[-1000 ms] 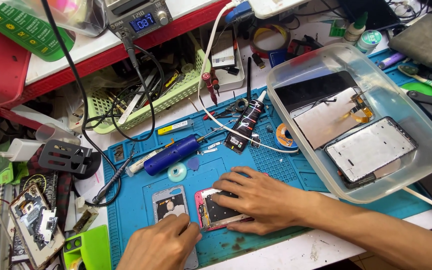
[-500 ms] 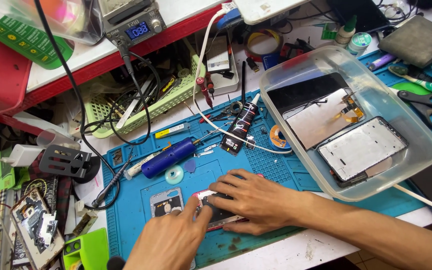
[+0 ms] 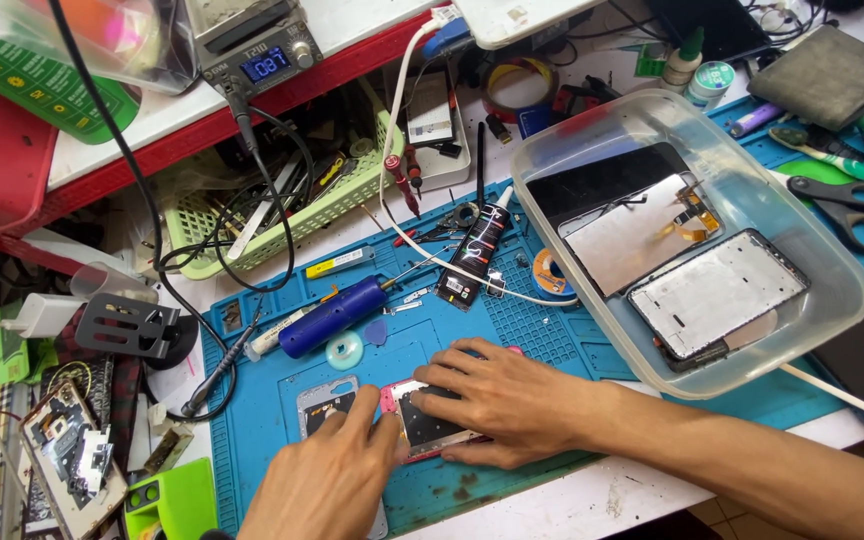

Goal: The person works on a disassembled pink smartphone placed on a blue cutting mat. Using a small metal tool, they carefully pry and lift a black internal component from the phone's frame. The workspace is cluttered with various tools, including a soldering iron and glue, and other electronic parts.

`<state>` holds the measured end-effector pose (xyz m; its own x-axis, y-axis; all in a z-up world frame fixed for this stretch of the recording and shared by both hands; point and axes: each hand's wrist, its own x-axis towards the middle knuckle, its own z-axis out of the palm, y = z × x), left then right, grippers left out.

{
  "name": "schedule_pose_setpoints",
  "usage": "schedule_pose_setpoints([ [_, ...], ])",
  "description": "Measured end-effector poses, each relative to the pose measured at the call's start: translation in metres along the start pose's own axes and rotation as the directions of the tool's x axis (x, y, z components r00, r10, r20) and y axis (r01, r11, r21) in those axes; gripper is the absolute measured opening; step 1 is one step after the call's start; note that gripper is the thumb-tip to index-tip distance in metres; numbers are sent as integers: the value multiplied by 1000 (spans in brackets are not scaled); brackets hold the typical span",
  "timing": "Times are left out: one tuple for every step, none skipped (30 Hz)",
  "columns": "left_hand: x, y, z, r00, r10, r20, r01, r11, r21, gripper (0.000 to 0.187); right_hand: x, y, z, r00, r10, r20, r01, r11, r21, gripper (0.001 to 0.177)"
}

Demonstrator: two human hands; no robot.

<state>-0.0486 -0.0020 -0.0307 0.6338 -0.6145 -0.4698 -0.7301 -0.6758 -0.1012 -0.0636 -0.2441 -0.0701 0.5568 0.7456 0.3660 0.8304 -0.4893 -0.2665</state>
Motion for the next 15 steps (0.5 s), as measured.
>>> schedule_pose_setpoints([
  [-2, 1, -3, 1000, -2, -2, 2, 1000, -2, 23, 0, 1, 0, 1000, -3, 2, 3, 1000, -1, 43],
  [-4, 1, -7, 997, 38, 68, -35, 999, -36, 23, 0, 1, 0, 1000, -2, 6, 2, 1000, 10, 44],
  [-6, 1, -10, 988, 80, 135, -70, 995, -72, 37, 0, 1, 1, 1000, -1, 9, 1, 1000, 20, 44],
  [-3, 2, -6, 988, 78, 134, -69, 995, -73, 37, 0, 1, 0, 1000, -3, 10, 2, 1000, 20, 44],
  [0, 3, -2, 997, 32, 68, -29, 999, -46, 23, 0, 1, 0, 1000, -4, 7, 4, 1000, 8, 44],
  [3, 5, 3, 1000, -14, 0, 14, 1000, -25, 37, 0, 0, 0, 1000, -6, 6, 6, 1000, -4, 44],
  [0, 6, 2, 1000, -16, 0, 16, 1000, -27, 37, 0, 0, 0, 1000, -8, 8, 8, 1000, -3, 44],
  [-2, 6, 1, 999, 46, -23, -46, 999, -24, 25, 0, 0, 0, 1000, -5, 8, 5, 1000, 5, 44],
  [-3, 7, 0, 993, 107, -46, -108, 994, -19, 36, 0, 0, -1, 1000, -1, 8, 1, 1000, 14, 44],
  [0, 8, 3, 993, 113, -45, -113, 993, -15, 36, 0, 0, -1, 1000, 5, 5, -5, 1000, 13, 44],
  [2, 9, 5, 996, 86, -28, -86, 996, -1, 29, -1, 0, -2, 1000, 6, 4, -6, 1000, 9, 45],
  [4, 10, 8, 999, 48, -14, -48, 999, 6, 23, 0, 0, -2, 1000, -5, 9, 4, 1000, 7, 46],
  [2, 10, 9, 999, 43, -14, -43, 999, 4, 23, 1, 0, -1, 1000, -10, 10, 10, 1000, 8, 46],
  [1, 10, 10, 992, 65, -108, -61, 997, 41, 25, 0, 0, 0, 1000, -7, 13, 7, 1000, 1, 45],
  [0, 11, 10, 976, 90, -200, -75, 994, 80, 29, 0, 1, 1, 1000, -4, 15, 4, 1000, -6, 45],
])
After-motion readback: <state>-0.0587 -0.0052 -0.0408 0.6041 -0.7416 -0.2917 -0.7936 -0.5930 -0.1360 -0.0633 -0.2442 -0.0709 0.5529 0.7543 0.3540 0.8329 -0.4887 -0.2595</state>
